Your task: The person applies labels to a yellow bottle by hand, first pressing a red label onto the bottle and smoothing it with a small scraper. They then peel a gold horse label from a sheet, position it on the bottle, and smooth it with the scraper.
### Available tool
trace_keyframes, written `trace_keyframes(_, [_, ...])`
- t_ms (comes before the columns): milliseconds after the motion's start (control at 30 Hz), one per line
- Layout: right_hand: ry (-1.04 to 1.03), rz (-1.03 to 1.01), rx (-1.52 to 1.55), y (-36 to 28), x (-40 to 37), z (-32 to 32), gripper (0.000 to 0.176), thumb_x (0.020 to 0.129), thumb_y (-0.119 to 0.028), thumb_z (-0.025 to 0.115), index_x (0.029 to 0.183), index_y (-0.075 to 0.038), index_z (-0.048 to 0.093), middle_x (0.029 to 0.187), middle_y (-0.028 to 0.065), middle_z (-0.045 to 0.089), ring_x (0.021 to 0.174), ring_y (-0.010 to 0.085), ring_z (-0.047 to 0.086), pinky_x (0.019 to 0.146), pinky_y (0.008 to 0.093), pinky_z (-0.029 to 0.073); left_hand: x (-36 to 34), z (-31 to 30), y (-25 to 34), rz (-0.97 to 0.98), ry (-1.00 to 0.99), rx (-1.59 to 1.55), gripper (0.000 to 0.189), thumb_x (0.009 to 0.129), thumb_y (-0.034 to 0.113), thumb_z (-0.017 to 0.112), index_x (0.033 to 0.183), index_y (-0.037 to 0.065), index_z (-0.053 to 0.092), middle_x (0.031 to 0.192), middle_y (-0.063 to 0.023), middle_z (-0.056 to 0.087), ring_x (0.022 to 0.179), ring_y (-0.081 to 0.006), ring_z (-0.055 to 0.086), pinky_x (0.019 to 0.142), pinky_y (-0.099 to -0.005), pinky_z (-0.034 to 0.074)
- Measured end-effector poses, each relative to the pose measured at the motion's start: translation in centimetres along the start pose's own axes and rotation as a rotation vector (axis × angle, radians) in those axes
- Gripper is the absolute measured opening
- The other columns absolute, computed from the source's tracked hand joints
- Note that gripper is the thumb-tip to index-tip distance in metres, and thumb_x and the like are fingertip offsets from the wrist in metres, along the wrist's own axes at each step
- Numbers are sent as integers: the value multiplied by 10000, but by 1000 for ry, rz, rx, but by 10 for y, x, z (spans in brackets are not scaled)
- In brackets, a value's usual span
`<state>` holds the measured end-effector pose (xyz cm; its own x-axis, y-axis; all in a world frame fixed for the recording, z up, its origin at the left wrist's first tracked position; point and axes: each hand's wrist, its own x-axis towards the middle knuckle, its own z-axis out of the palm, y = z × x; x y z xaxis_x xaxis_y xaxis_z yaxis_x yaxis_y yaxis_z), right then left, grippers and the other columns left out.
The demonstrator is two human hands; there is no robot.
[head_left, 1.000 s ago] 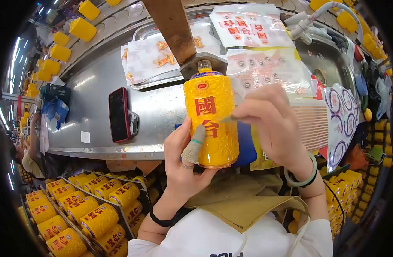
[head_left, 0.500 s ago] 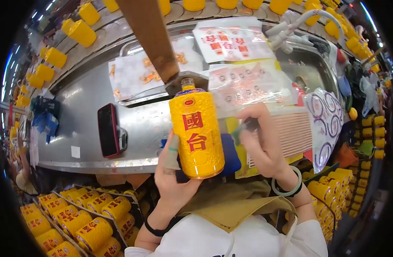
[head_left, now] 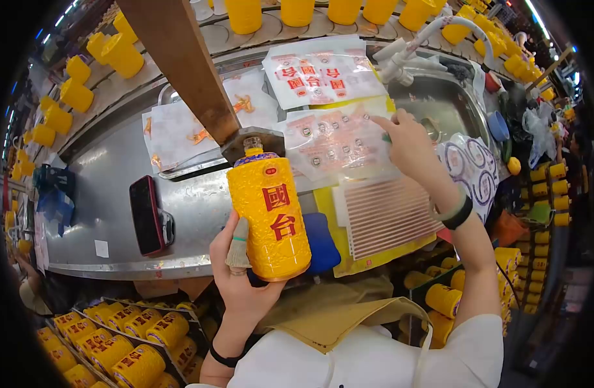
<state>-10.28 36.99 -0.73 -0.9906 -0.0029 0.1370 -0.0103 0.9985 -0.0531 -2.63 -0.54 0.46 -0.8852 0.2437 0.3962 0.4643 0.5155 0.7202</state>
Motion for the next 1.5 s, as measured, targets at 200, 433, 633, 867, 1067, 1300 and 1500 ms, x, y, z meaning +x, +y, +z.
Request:
trace_keyframes(200, [-26,5,-79,8,0,-1,517,825,-18,633,1290,-236,689,1039,93,573,1018,292,605,805,432,512,0,-2,0,50,-5,79,978,648,193,963,1469,-15,474,1449,-187,506,1244,-334,554,1048,-421,452])
trace_keyframes(433, [-24,59,44,88,-4,3,357,852,-62,656,1184,-156,747,1045,117,652,966,314,666,823,422,540,0,-2,1,27,-13,66,990,639,190,974,1482,12,485,1444,-175,510,1301,-325,546,1093,-402,443])
trace_keyframes(633, [-313,491,718,113,34,14,409,905,-316,764,1182,-19,721,892,85,714,659,189,634,651,344,543,1,-3,5,49,0,102,994,632,209,979,1476,8,495,1434,-185,526,1295,-333,557,1090,-414,450])
trace_keyframes(867, [-379,626,843,128,54,28,395,890,-358,794,1077,-21,706,883,35,676,739,113,607,627,301,500,2,-5,8,41,4,70,938,656,182,964,1457,4,509,1436,-168,528,1241,-325,570,1047,-403,464])
trace_keyframes(1067, [208,130,302,67,46,-2,153,878,-175,749,929,-36,710,896,182,698,841,409,656,769,442,522,2,-3,2,41,12,20,942,649,192,971,1452,6,514,1435,-165,526,1231,-316,575,1042,-401,466])
trace_keyframes(1300, [64,-443,311,-90,3,-102,176,799,43,680,938,-54,632,979,103,635,900,341,613,764,414,485,2,-4,-3,16,-6,-4,1048,610,195,999,1493,0,469,1489,-175,469,1326,-311,534,1067,-403,475])
trace_keyframes(1500, [-267,-871,354,-166,-20,-144,186,748,-38,706,900,-100,619,978,64,604,994,265,609,800,369,484,2,-21,-9,-141,-201,-676,1385,535,337,1029,1599,-4,212,1655,-176,236,1498,-332,339,1204,-493,346])
